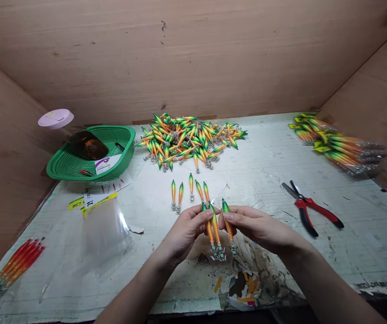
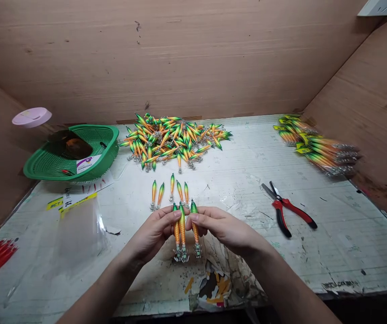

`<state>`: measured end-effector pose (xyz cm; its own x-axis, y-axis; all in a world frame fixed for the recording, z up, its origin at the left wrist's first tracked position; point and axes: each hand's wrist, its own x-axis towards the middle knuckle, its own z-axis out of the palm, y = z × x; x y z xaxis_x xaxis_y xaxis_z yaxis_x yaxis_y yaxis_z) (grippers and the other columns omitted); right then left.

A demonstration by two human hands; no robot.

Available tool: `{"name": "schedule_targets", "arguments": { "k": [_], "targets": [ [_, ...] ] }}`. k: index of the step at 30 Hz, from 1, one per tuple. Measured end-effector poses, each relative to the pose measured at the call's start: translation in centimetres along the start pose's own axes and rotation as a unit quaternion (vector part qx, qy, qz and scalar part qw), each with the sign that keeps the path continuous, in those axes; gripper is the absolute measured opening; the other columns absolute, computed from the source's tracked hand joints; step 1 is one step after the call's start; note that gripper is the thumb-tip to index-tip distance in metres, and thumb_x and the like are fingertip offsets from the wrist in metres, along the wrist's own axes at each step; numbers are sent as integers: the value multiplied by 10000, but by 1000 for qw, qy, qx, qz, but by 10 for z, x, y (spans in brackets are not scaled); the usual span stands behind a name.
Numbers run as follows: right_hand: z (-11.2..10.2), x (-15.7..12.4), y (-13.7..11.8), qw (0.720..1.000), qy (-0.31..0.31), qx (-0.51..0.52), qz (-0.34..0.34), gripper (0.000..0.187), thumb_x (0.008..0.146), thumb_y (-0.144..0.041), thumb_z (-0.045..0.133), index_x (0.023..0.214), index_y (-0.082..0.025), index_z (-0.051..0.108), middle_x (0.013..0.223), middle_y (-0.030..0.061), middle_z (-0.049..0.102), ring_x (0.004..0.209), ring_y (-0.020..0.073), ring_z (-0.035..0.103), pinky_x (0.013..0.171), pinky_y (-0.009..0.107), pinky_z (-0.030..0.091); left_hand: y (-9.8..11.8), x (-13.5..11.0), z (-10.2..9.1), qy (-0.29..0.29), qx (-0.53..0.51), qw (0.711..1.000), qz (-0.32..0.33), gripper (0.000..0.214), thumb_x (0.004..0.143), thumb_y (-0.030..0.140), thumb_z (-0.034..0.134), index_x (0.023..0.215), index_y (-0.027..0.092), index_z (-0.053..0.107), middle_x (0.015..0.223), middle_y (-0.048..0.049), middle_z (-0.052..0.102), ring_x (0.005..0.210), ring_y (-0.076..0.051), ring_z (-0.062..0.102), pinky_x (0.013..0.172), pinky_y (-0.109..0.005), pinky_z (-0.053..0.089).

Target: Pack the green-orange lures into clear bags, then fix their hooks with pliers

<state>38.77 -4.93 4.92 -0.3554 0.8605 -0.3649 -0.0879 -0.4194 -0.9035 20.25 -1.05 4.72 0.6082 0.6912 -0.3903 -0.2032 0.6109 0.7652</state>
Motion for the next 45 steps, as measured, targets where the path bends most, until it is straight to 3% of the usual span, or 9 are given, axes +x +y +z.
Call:
{"name": "schedule_targets", "arguments": {
  "k": [8, 19, 24, 27, 31, 36, 39, 42, 45],
  "targets": [
    [5, 1, -8, 999, 0, -33, 8, 417, 727, -537, 766, 846, -149, 669, 748, -9, 563, 685, 116, 467, 656, 259, 385, -4, -1, -4, 59, 52, 997, 28, 385, 623, 419, 864, 872, 150, 744, 790, -13, 653, 703, -109, 521, 636, -218, 407],
    [20, -1, -14, 1000, 9, -28, -4, 460, 733, -560, 749, 954, -158, 710, 907, 57, 702, 887, 198, 628, 907, 368, 461, -1, -8, -5, 36, 43, 998, 33, 435, 646, 388, 864, 1002, 158, 764, 837, -49, 718, 731, -134, 588, 665, -246, 482],
    [21, -3, -18, 999, 43, -28, 2, 471, 662, -594, 779, 825, -162, 685, 754, 14, 642, 702, 142, 567, 701, 278, 470, 3, -16, -8, 43, 47, 998, 13, 536, 657, 417, 852, 1115, 166, 736, 890, -68, 730, 784, -158, 638, 767, -293, 506],
    [13, -6, -13, 994, 95, -47, 4, 505, 638, -641, 766, 700, -164, 610, 622, -32, 506, 578, 92, 426, 554, 232, 368, 26, -22, -33, 91, 99, 990, 33, 582, 660, 439, 829, 1163, 170, 713, 913, -62, 717, 763, -160, 646, 775, -310, 510],
    [1, -9, -5, 989, 130, -73, 2, 516, 664, -656, 734, 645, -179, 537, 588, -48, 443, 556, 85, 366, 533, 233, 316, 55, -17, -87, 287, 252, 920, 94, 624, 599, 433, 824, 1134, 139, 697, 850, -24, 667, 720, -151, 620, 705, -300, 518],
    [1, -9, 4, 985, 133, -113, -3, 499, 690, -649, 714, 677, -178, 551, 605, -42, 438, 566, 98, 372, 535, 244, 321, 48, 15, -125, 318, 276, 901, 106, 529, 532, 387, 833, 971, 124, 700, 714, 11, 585, 607, -148, 578, 613, -324, 522],
    [3, -7, 8, 983, 124, -133, -18, 492, 729, -650, 675, 676, -180, 540, 606, -37, 437, 557, 102, 382, 524, 248, 330, 42, 25, -122, 324, 286, 891, 136, 479, 539, 368, 836, 936, 140, 697, 776, -20, 618, 705, -173, 608, 689, -325, 527],
    [6, -6, 11, 980, 125, -151, -44, 441, 791, -603, 637, 684, -187, 536, 624, -25, 457, 574, 114, 414, 533, 257, 357, 45, 15, -103, 338, 301, 875, 172, 399, 621, 395, 805, 939, 176, 705, 859, -47, 641, 778, -183, 600, 686, -290, 500],
    [14, -8, 13, 942, 172, -233, -170, 241, 899, -395, 593, 769, -193, 564, 703, 3, 528, 646, 130, 486, 596, 267, 412, 41, -8, -67, 281, 305, 898, 145, 368, 715, 523, 730, 818, 170, 734, 675, -35, 625, 619, -161, 560, 548, -261, 445]
  ]
}}
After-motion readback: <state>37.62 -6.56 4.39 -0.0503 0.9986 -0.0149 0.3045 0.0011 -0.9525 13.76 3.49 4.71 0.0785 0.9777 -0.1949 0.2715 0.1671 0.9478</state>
